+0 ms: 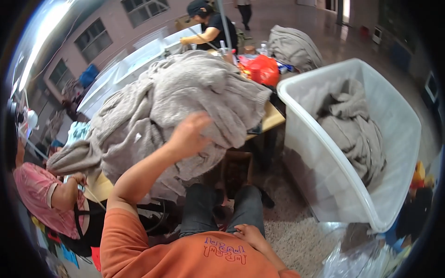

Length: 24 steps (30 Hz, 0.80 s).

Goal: Inspecting knitted garments for quality control in a garment factory.

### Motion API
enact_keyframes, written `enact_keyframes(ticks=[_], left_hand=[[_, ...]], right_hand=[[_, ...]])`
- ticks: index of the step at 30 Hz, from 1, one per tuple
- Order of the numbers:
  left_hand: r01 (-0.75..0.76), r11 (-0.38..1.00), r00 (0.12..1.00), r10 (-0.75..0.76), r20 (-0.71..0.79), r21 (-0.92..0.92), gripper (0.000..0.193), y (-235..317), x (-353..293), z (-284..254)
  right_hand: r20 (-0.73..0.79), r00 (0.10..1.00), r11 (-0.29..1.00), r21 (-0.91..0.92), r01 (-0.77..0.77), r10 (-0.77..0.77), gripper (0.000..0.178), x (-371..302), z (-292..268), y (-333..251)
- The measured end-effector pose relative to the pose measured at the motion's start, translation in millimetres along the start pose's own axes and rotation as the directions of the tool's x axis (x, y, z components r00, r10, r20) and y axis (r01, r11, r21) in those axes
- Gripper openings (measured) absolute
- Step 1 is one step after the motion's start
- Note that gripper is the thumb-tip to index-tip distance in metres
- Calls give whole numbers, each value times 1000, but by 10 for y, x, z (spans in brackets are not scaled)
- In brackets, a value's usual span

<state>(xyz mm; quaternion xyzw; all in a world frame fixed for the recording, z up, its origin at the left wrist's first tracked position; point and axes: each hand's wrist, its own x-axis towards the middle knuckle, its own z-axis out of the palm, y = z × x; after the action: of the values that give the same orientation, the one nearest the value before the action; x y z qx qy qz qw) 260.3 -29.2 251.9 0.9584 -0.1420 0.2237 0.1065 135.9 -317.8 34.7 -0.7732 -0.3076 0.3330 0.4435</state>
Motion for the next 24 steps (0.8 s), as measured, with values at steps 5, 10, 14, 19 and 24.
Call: enact_keyframes(ticks=[5, 10, 14, 19, 24], left_hand=[[482, 728, 873, -353, -335, 488, 50, -961, -494, -764], [643, 601, 766, -512, -390, 475, 58, -1400, -1243, -1180], [768, 442, 633, -636, -442, 463, 72, -1524, -1602, -1183], [747, 559, 664, -619, -419, 359, 70, -1592, -1783, -1034], [708, 595, 694, -487, -530, 380, 52, -1513, -1773, -1021]], right_hand=[[-6, 999, 995, -97, -37, 36, 35, 179, -7, -172], [38, 999, 991, -131, -19, 24, 35, 293, 144, -238], [154, 987, 984, -167, 63, -37, 35, 423, 224, -276], [184, 983, 952, -301, 53, 3, 35, 536, 268, -491], [200, 980, 961, -271, 61, -6, 34, 509, 312, -426]])
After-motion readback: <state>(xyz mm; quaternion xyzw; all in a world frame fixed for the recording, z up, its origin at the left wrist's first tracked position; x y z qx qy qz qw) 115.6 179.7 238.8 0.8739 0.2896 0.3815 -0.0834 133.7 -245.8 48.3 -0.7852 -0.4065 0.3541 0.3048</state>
